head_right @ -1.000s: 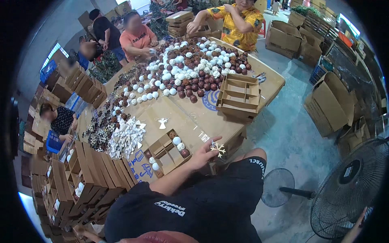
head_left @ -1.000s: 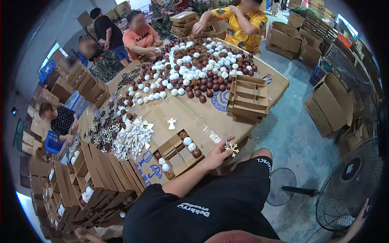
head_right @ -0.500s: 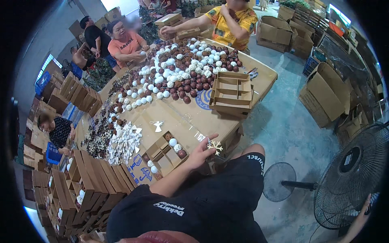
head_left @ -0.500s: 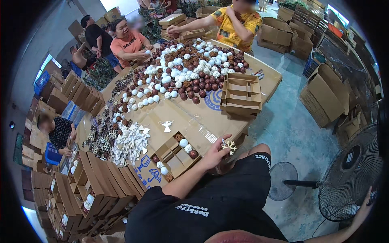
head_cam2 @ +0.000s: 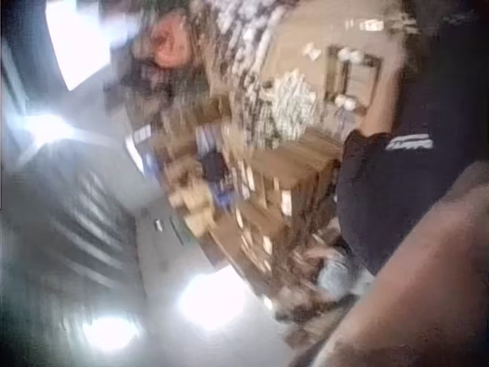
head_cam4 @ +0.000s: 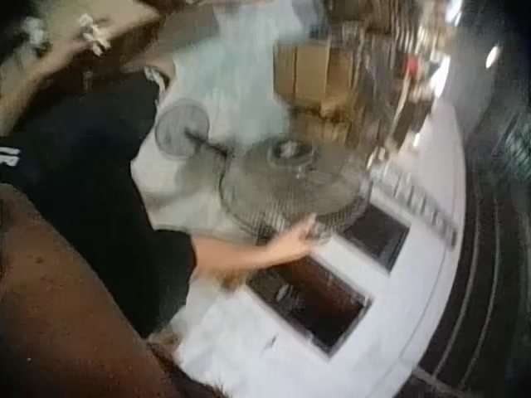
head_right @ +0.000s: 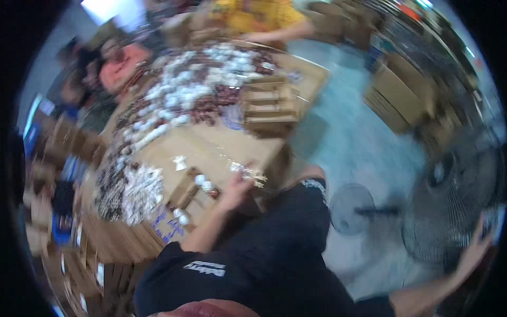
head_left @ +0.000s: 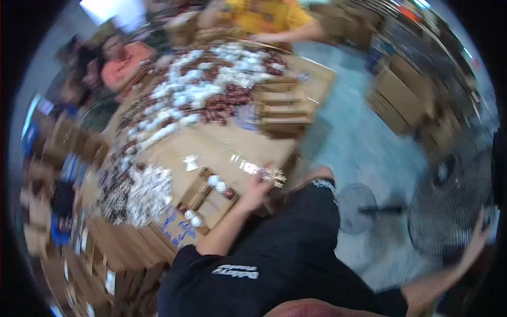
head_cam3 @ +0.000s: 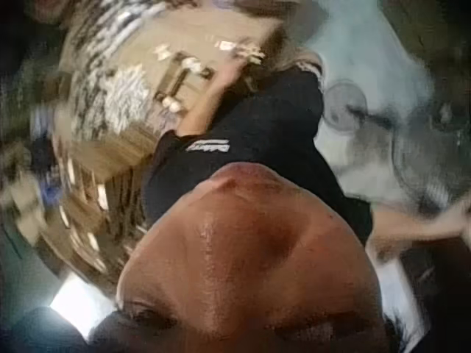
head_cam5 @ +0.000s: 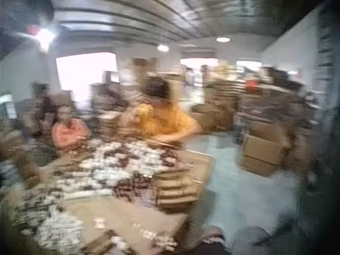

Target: Packaging Christmas ornaments and decorations into boxes.

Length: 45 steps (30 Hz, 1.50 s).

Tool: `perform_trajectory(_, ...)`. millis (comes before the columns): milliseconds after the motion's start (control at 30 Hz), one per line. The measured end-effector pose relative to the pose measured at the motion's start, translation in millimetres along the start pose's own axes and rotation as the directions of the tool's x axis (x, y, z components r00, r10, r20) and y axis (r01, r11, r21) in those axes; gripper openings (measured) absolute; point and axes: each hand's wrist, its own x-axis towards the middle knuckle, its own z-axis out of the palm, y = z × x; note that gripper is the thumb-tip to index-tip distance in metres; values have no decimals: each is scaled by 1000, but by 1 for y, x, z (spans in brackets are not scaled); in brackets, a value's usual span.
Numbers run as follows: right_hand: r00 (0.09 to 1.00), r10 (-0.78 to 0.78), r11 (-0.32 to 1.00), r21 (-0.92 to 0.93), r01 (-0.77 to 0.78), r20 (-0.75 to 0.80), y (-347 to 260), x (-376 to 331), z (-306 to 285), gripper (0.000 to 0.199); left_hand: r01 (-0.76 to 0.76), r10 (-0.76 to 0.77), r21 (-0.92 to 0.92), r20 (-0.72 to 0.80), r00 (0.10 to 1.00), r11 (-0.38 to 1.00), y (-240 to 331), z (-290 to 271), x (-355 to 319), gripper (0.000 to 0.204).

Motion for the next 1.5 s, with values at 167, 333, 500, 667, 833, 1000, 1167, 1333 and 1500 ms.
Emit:
perform_trajectory(167, 975, 201, 979, -21, -204, -92, -89, 6, -7, 77, 71, -77, -108, -49, 996, 992, 17, 20, -4, 58)
perform_trajectory(333, 945, 317, 947, 79, -311, -85, -120, 2, -20, 85, 109, -113, -132, -17, 993, 985, 10, 25, -2, 57)
perform_trajectory(500, 948, 305, 952, 50, -302, -95, -122, 0, -16, 88, 105, -113, -119, -64, 992, 987, 18, 33, 2, 57)
perform_trajectory(667, 965, 47, 967, -229, -108, -257, -99, -1, -27, 81, 90, -91, -39, -25, 996, 995, 15, 19, 0, 61)
perform_trajectory(833, 756, 119, 904, 386, 186, -644, -171, -39, -4, 48, 87, -83, -51, 82, 993, 995, 37, 37, -11, 64)
perform_trajectory(1000, 924, -272, 410, 901, -141, 268, -352, -130, 119, 38, -63, 69, -47, 127, 990, 997, 42, 42, -28, 69)
perform_trajectory(1167, 481, -717, 38, 718, -695, 504, -477, -248, 164, 40, -133, 138, -73, 83, 987, 988, 58, 38, -52, 76)
perform_trajectory(1333, 358, -806, 123, 725, -678, 471, -502, -251, 151, 28, -77, 72, -67, -84, 994, 995, 55, 3, -85, 75)
perform_trajectory(1500, 211, -868, 109, 585, -803, 450, -504, -280, 174, 14, -116, 102, -60, -195, 975, 991, 23, -8, -97, 71)
